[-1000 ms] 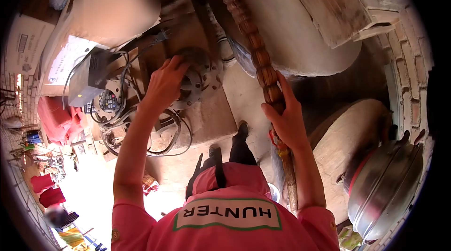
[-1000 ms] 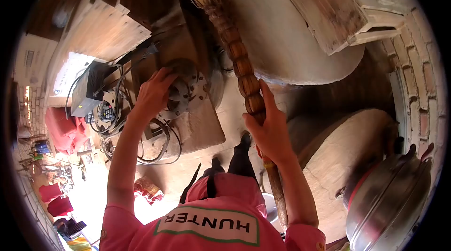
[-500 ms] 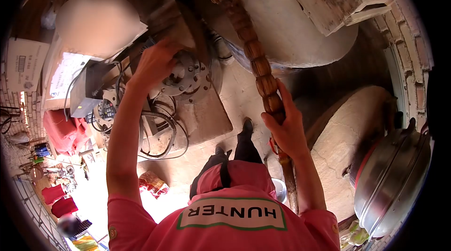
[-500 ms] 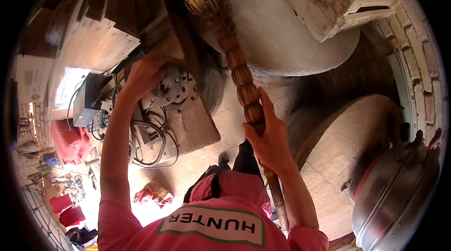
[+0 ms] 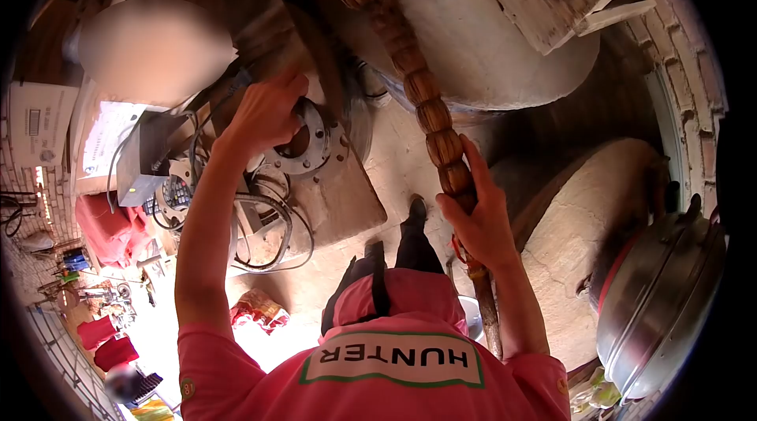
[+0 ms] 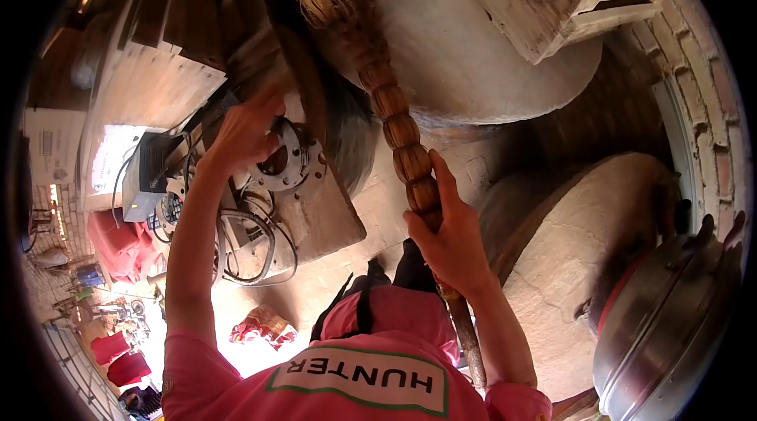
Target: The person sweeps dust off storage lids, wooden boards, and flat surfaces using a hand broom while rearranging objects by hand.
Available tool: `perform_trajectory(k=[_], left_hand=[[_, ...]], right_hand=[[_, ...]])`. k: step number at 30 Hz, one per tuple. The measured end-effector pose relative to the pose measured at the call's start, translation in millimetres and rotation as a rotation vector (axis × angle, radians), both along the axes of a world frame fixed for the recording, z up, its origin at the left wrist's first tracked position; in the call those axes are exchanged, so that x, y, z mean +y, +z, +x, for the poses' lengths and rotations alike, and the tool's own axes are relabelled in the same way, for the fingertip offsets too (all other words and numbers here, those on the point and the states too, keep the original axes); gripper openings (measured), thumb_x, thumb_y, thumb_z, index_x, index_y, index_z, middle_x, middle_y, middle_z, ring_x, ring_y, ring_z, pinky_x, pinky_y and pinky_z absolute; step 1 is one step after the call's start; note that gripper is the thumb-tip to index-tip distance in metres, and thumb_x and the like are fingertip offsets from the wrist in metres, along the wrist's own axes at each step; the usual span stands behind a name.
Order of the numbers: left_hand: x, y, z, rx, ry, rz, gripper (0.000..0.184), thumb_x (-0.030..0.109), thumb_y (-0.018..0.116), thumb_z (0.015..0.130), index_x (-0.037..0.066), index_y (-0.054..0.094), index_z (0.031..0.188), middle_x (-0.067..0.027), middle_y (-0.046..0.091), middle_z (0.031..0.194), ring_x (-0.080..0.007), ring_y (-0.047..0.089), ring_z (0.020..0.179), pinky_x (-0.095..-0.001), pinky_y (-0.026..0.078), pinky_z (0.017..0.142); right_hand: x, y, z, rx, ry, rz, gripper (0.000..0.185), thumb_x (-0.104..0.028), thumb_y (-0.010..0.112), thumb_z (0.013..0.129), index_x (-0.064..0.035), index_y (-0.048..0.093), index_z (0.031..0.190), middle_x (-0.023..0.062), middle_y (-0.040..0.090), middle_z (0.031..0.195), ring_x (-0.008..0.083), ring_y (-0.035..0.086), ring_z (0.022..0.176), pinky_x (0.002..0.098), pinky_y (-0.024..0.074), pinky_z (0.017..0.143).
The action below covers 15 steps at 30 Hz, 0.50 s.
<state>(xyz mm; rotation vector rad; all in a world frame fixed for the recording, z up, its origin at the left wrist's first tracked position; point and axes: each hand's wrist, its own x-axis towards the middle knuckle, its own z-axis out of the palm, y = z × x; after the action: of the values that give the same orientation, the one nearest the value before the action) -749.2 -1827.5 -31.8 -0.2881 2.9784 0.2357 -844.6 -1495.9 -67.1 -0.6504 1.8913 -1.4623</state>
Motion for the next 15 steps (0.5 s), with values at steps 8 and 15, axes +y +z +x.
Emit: perform_trajectory(k=[8, 15], left_hand=[[21, -12, 1, 0.072, -0.359, -0.036, 0.051, 0.001, 0.072, 0.058, 0.000, 0.056, 0.106, -0.0131, 0.056, 0.110, -0.0312, 0.052, 0.108, -0.0433, 0.043, 0.091], [31, -25, 4, 0.051, -0.379, -0.079, 0.046, 0.004, 0.073, 0.056, 0.001, 0.058, 0.099, -0.0109, 0.053, 0.101, -0.0276, 0.053, 0.096, -0.0362, 0.042, 0.085]], right_hand=[[-3, 4, -3, 0.038, 0.026, 0.012, 0.074, -0.006, 0.061, 0.083, -0.0045, 0.024, 0.148, 0.0107, 0.059, 0.070, 0.0174, 0.056, 0.052, 0.0311, 0.0458, 0.051], [-2, 11, -8, 0.169, 0.059, 0.007, 0.075, -0.008, 0.062, 0.083, -0.0023, 0.024, 0.147, 0.0213, 0.063, 0.097, 0.0315, 0.065, 0.082, 0.0375, 0.0509, 0.072]])
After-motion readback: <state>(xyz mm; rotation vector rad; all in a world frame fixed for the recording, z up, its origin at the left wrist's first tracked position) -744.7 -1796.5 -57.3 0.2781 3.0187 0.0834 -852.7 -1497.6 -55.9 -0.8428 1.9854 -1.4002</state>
